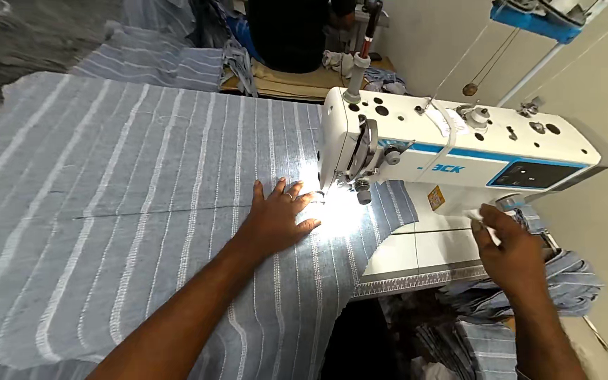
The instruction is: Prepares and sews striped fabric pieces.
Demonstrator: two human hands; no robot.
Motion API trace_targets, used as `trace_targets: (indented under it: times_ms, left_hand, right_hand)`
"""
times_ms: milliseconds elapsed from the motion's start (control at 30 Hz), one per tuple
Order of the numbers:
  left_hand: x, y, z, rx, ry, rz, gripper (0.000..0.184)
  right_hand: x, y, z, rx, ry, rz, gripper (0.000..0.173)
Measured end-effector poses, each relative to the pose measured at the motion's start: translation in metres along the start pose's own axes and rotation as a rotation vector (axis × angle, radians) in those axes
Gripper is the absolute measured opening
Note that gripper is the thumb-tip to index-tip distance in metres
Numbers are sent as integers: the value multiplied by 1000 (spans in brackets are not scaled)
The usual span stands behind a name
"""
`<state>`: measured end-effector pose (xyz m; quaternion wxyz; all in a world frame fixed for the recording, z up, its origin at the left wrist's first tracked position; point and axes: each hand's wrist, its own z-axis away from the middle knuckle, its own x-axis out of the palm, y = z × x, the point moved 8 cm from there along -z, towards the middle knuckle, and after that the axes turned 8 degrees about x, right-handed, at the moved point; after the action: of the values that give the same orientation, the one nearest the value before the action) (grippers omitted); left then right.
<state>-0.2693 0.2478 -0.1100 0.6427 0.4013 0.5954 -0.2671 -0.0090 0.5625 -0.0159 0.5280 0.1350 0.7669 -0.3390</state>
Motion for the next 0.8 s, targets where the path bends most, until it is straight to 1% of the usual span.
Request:
trace_targets:
  times_ms: [67,133,200,233,267,300,333,400,433,500,600,700,767,800]
  left_hand:
    - [1,2,5,-28,0,8,75]
    - [0,1,6,-27,24,15,75]
    - [0,2,10,-16,63,26,73]
    - [1,3,13,-15,67,25,73]
    - [1,4,16,-14,64,17,72]
    - [2,5,22,-14,54,7,73]
    - [2,5,30,-10,49,2,74]
    - [3,7,53,8,54,-4,74]
    - [3,10,65,17,48,-2,73]
    - [5,21,85,38,41,-16,74]
    - [10,41,96,50,48,-20,74]
    - [15,71,93,78,112,-4,73]
    - [23,102,90,133,137,22,73]
    - [26,121,89,177,117,65,73]
  right_hand:
    - [31,-8,0,-21,-106,-117,46]
    - [61,-21,-6,-30,-169,-199,56]
    - [88,-30,-15,-22,-178,-221,66]
    - [98,-33,-19,-22,-164,-211,68]
    - [105,-38,-22,-36,-143,-202,63]
    - [109,-43,-23,-61,-140,-200,51]
    - [110,-48,-19,-84,-156,-211,42]
    - [102,-48,-1,-147,-180,-303,33]
    - [97,-44,11,-163,-190,-366,33]
    - [88,-32,34,-137,-180,-498,36]
    - [68,-23,59,-93,-74,-703,32]
    - [41,-33,63,-131,70,-870,23]
    - [32,-52,59,-169,127,-889,23]
    - [33,-66,57,-194,144,-833,23]
